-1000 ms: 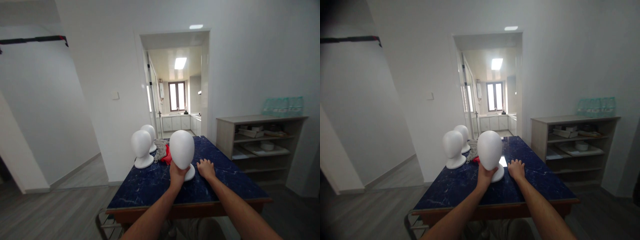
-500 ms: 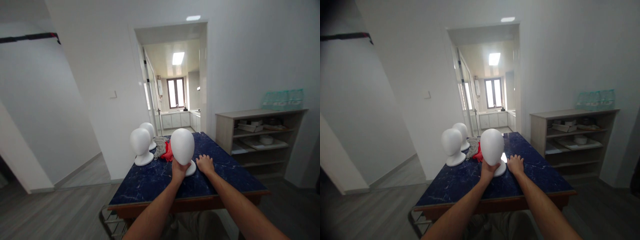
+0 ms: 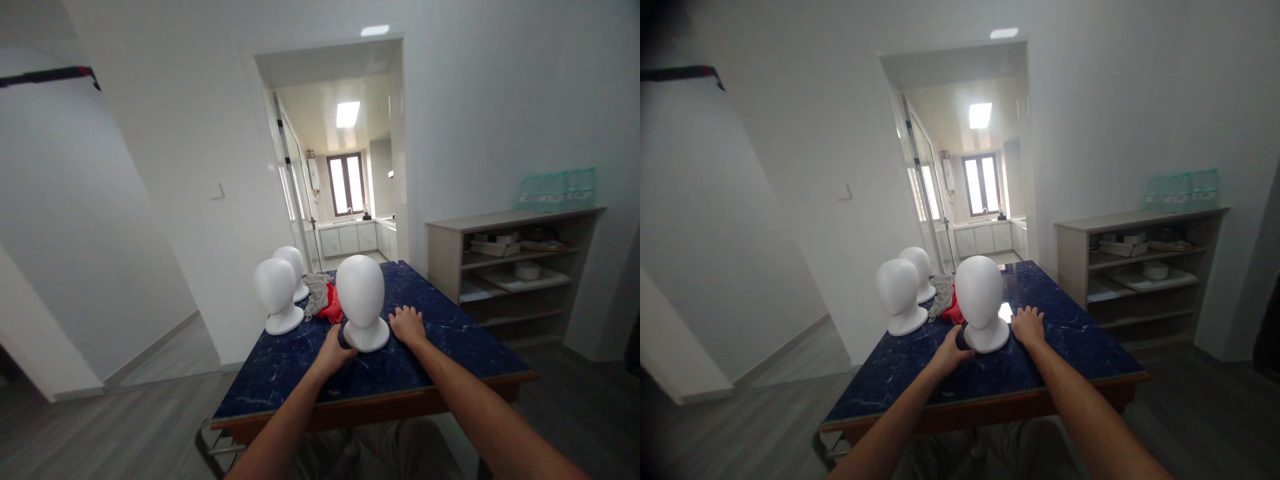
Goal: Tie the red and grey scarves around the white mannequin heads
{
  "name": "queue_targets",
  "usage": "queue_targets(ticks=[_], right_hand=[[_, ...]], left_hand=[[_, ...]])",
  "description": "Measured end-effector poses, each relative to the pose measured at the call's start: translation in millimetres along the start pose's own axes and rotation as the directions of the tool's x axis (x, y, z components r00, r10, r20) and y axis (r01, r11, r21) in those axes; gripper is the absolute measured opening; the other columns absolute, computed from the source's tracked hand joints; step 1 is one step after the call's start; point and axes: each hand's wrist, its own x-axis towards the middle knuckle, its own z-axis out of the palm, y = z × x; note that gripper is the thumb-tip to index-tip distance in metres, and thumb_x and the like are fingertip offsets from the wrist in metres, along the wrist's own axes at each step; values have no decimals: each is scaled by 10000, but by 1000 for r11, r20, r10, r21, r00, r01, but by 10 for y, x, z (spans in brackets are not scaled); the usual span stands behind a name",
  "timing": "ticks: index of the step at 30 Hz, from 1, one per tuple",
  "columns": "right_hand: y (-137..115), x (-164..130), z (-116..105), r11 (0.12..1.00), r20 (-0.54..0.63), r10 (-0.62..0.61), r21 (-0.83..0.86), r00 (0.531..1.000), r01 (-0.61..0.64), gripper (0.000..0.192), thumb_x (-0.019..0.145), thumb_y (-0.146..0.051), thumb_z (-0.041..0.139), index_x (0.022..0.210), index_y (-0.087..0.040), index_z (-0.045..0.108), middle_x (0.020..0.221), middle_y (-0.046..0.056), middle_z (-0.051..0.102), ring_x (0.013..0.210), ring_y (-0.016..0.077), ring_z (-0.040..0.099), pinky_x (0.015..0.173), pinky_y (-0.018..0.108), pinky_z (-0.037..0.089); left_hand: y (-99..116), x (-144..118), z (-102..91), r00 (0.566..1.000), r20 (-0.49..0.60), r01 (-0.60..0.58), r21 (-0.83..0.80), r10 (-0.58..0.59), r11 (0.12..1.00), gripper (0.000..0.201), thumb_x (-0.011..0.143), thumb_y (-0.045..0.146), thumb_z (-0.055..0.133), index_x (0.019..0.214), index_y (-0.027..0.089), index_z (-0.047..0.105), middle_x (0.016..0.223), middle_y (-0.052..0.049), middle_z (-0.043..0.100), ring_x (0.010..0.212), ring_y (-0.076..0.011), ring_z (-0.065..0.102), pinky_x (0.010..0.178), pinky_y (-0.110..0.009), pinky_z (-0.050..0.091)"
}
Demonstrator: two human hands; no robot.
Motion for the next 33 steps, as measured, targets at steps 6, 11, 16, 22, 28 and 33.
queue_targets(ticks=[6, 11, 16, 22, 28, 33], right_hand=[[-12, -13, -6, 1000, -3, 8, 10, 1000, -8, 478, 1074, -414, 424, 1311, -98, 694, 1361, 261, 633, 1282, 396, 529, 1081, 544, 350], [-4, -15, -11, 1000, -8, 2, -10, 1000, -3, 484, 1077, -422, 416, 1305, -105, 701, 1360, 263, 637, 1279, 382, 542, 1082, 528, 349], [6, 0, -6, 1000, -14, -4, -25, 1000, 4, 485, 1080, -422, 403, 1300, -111, 703, 1345, 255, 645, 1265, 381, 551, 1060, 519, 364], [-3, -11, 2, 1000, -25, -8, 6, 1000, 9, 466, 1075, -413, 422, 1277, -106, 708, 1321, 246, 652, 1254, 393, 549, 1054, 529, 365], [-17, -19, 3, 1000, -30, 4, 31, 1000, -3, 443, 1070, -394, 458, 1282, -89, 700, 1328, 252, 646, 1270, 403, 538, 1072, 547, 347], [-11, -11, -8, 1000, -27, -8, -2, 1000, 8, 449, 1073, -404, 445, 1278, -102, 705, 1321, 246, 653, 1255, 394, 552, 1056, 538, 365]], left_hand=[[44, 331, -327, 998, -65, 14, 432, 16, 902, 566, 849, 102, 682, 1413, 141, 644, 1425, -191, 628, 1336, -284, 610, 1151, -389, 446], [121, 556, -178, 994, 93, -104, 744, 52, 661, 416, 969, 272, 645, 1379, 251, 711, 1605, -146, 515, 1526, -363, 422, 1266, -549, 295], [158, 489, -109, 986, 116, -167, 768, 121, 618, 376, 1021, 256, 528, 1340, 180, 711, 1555, -157, 579, 1537, -342, 413, 1296, -620, 205], [173, -77, -438, 974, 33, -185, 684, 223, 706, 386, 963, 169, 562, 1326, 169, 694, 1385, -131, 696, 1371, -281, 585, 1300, -530, 268], [164, -156, -583, 972, 101, -227, 635, 212, 739, 271, 940, 181, 598, 1133, 212, 786, 1487, -132, 607, 1414, -283, 557, 1223, -438, 416], [249, 369, -356, 958, 249, -270, 615, 142, 741, 222, 948, 298, 654, 1055, 231, 836, 1656, -115, 469, 1604, -366, 298, 1316, -566, 205]])
